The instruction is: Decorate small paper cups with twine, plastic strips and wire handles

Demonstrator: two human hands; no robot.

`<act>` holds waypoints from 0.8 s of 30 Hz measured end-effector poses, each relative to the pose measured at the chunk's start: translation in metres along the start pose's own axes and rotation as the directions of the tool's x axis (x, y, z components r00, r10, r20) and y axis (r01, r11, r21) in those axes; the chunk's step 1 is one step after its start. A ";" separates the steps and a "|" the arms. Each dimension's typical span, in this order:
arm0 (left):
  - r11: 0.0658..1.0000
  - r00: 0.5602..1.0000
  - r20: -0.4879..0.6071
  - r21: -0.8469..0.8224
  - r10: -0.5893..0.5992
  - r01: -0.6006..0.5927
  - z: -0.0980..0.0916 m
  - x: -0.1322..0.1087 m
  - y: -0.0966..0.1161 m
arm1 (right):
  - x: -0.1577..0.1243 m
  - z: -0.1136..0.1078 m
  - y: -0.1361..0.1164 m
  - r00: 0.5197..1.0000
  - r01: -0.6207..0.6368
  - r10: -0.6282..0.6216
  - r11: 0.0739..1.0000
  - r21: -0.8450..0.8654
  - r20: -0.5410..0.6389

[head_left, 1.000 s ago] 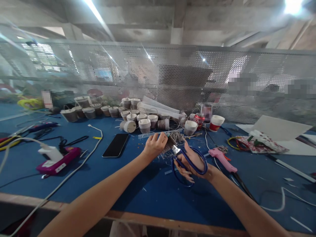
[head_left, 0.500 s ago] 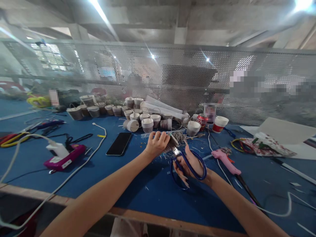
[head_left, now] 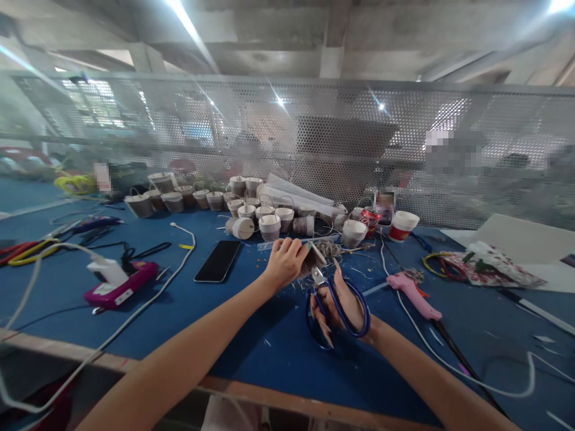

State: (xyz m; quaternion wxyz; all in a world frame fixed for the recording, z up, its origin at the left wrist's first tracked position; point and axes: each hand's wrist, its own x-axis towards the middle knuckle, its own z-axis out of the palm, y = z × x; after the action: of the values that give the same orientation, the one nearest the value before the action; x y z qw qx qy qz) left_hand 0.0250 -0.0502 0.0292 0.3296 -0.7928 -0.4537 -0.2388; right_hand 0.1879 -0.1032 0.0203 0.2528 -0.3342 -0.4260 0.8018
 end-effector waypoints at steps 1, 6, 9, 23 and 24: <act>0.998 0.999 -0.003 -0.055 -0.039 0.039 0.002 -0.001 -0.001 | 0.000 0.000 0.000 1.000 0.002 -0.001 1.000 -0.009 0.009; 0.930 0.978 -0.091 -0.337 -0.187 0.146 0.014 -0.002 0.000 | -0.001 -0.001 -0.002 0.999 0.011 -0.013 0.998 -0.060 -0.036; 0.885 0.968 -0.143 -0.450 -0.205 0.121 0.020 -0.001 0.003 | -0.003 -0.001 -0.004 0.998 0.007 -0.012 0.997 -0.082 -0.061; 0.887 0.984 -0.104 -0.454 -0.146 0.084 0.023 -0.003 0.006 | -0.012 -0.009 -0.019 0.996 -0.060 0.046 0.981 -0.184 -0.082; 0.895 0.985 -0.100 -0.438 -0.140 0.082 0.022 -0.002 0.006 | -0.012 -0.008 -0.019 0.995 -0.060 0.045 0.981 -0.182 -0.086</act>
State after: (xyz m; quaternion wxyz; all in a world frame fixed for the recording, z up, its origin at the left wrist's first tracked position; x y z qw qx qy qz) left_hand 0.0306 -0.0378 0.0112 0.1603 -0.8017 -0.4118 -0.4025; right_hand 0.2044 -0.0976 0.0370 0.2167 -0.3999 -0.4787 0.7510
